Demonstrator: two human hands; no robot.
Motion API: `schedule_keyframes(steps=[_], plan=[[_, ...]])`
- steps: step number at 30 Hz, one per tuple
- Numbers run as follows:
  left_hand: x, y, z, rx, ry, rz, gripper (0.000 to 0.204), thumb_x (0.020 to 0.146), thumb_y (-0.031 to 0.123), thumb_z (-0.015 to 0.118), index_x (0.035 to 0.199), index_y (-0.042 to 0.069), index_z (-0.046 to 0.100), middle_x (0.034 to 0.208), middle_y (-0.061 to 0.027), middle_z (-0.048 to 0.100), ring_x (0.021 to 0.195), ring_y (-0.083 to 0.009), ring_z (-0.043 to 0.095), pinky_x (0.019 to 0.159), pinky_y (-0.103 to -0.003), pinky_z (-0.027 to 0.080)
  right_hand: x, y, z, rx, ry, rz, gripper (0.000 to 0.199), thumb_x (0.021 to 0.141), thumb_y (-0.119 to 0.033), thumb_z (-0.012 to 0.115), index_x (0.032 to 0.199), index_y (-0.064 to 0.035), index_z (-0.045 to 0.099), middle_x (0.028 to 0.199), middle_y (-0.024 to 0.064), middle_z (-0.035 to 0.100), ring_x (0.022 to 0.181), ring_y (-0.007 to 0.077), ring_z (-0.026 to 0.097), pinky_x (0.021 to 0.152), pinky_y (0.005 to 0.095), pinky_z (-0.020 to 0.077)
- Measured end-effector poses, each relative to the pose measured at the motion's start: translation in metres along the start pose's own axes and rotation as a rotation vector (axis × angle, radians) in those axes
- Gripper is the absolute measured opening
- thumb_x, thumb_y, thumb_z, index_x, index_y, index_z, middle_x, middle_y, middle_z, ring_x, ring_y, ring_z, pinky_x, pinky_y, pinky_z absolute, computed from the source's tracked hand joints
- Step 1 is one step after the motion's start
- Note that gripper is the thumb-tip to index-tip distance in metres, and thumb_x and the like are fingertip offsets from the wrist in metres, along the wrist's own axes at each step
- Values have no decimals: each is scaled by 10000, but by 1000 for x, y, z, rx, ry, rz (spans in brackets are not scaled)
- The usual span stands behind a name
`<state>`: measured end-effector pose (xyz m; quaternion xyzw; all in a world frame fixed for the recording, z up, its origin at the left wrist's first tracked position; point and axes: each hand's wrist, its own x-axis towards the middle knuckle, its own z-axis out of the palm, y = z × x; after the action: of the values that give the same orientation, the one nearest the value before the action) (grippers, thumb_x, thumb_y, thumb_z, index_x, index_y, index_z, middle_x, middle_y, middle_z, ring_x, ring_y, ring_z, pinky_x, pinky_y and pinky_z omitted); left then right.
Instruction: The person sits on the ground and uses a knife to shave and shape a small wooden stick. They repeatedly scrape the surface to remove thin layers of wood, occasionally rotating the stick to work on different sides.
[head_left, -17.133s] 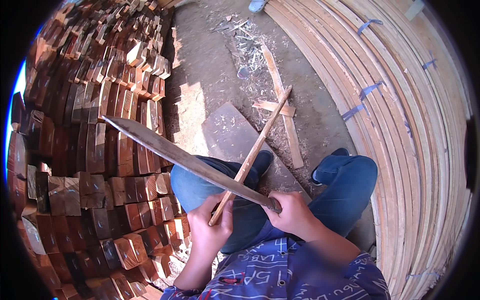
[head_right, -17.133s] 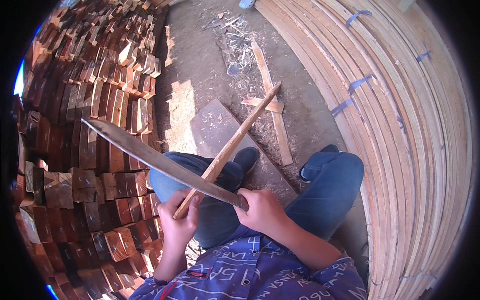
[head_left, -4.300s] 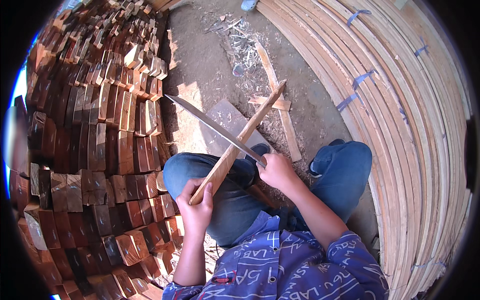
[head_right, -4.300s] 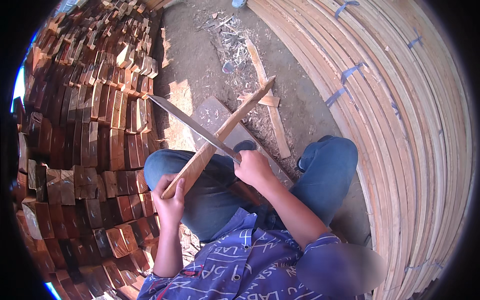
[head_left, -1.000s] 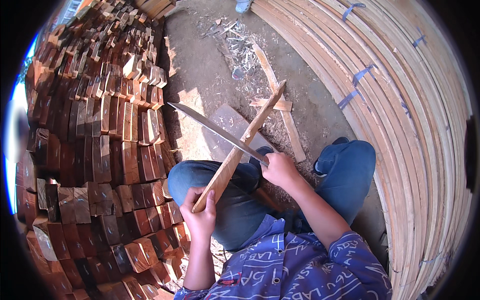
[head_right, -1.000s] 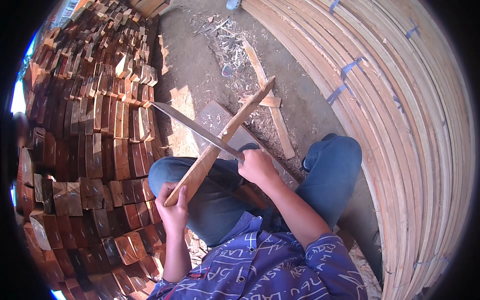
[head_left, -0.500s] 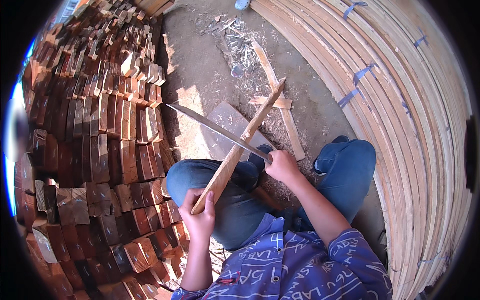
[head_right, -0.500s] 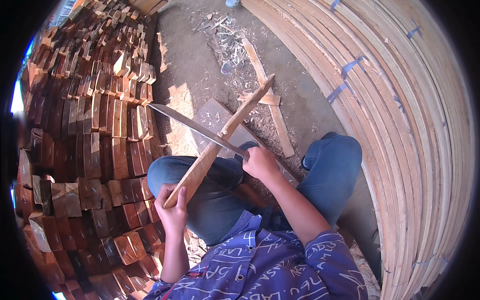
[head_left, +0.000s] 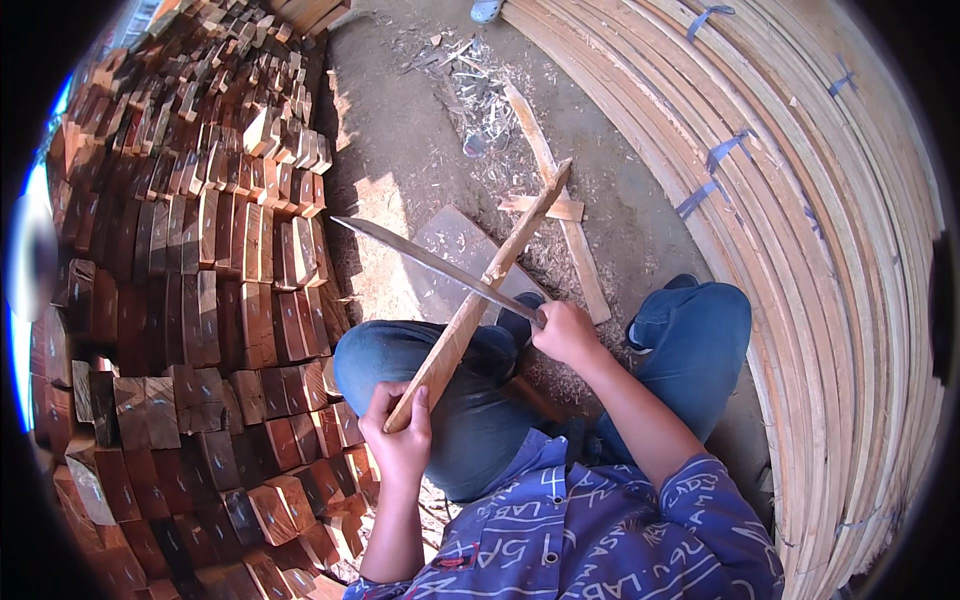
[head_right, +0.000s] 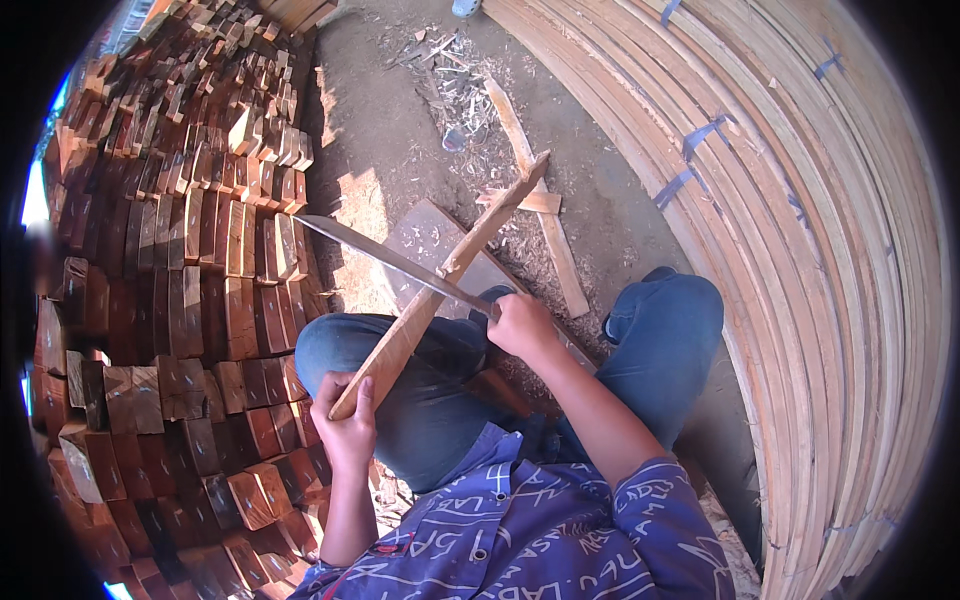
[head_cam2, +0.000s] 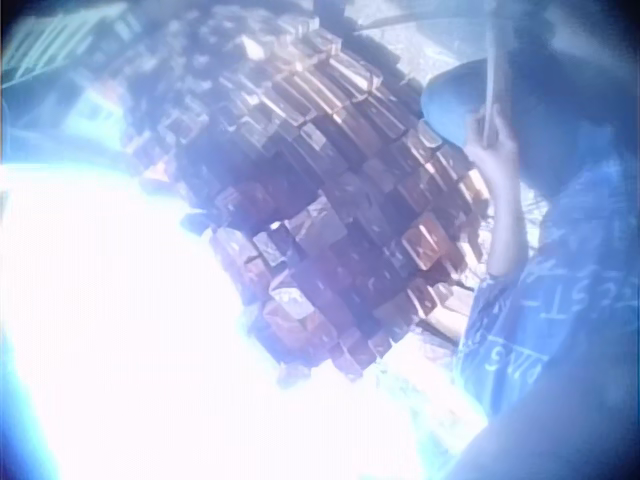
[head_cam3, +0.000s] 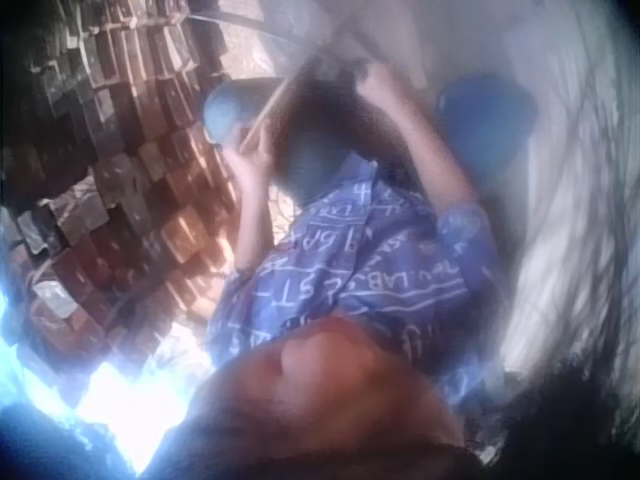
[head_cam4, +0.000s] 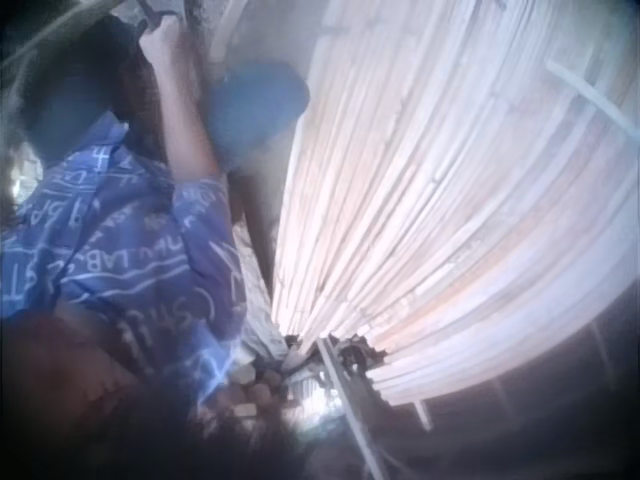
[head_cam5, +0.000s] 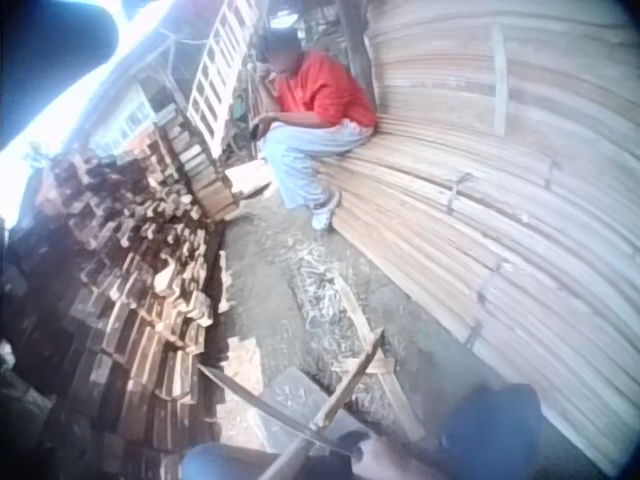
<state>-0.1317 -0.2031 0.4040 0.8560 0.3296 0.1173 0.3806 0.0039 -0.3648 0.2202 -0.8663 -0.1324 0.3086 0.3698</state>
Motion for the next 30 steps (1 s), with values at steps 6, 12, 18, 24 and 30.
schedule_keyframes(steps=[6, 12, 18, 24, 30], plan=[[7, -8, 0, 27, 13, 76, 166, 913, 119, 698, 833, 19, 593, 657, -1, 559, 453, -24, 429, 386, -207, 307, -29, -32, -14, 114, 38, -110, 188, 808, -183, 689, 789, 3, 666, 741, 236, 654, 767, 431, 652, 704, 493, 515], [3, 5, -4, 2, -27, -104, 102, 894, 38, 690, 846, -15, 618, 723, -57, 646, 679, -76, 583, 634, -237, 471, -55, -69, -39, 97, -25, -305, 166, 735, -194, 675, 771, -35, 645, 723, 202, 668, 737, 420, 664, 714, 509, 537], [5, -13, 1, 36, 18, 122, 158, 912, 93, 689, 814, 17, 592, 686, -10, 580, 466, -30, 445, 420, -202, 321, -8, 6, -11, -28, 38, 52, 206, 794, -221, 661, 834, -22, 695, 818, 217, 689, 826, 404, 673, 773, 499, 534], [5, -5, 0, -15, -2, -6, 192, 914, 125, 698, 812, 20, 573, 629, 0, 546, 426, -26, 415, 391, -209, 303, -47, -49, -37, 72, -19, -144, 178, 769, -198, 659, 816, -27, 676, 758, 229, 664, 779, 424, 662, 739, 512, 529], [2, 4, -2, -12, -14, -79, 130, 883, 50, 703, 816, -10, 610, 700, -52, 636, 648, -69, 564, 604, -226, 451, -27, -35, -22, 58, 5, -157, 186, 744, -194, 677, 835, -32, 689, 795, 222, 681, 800, 409, 671, 749, 501, 537]])
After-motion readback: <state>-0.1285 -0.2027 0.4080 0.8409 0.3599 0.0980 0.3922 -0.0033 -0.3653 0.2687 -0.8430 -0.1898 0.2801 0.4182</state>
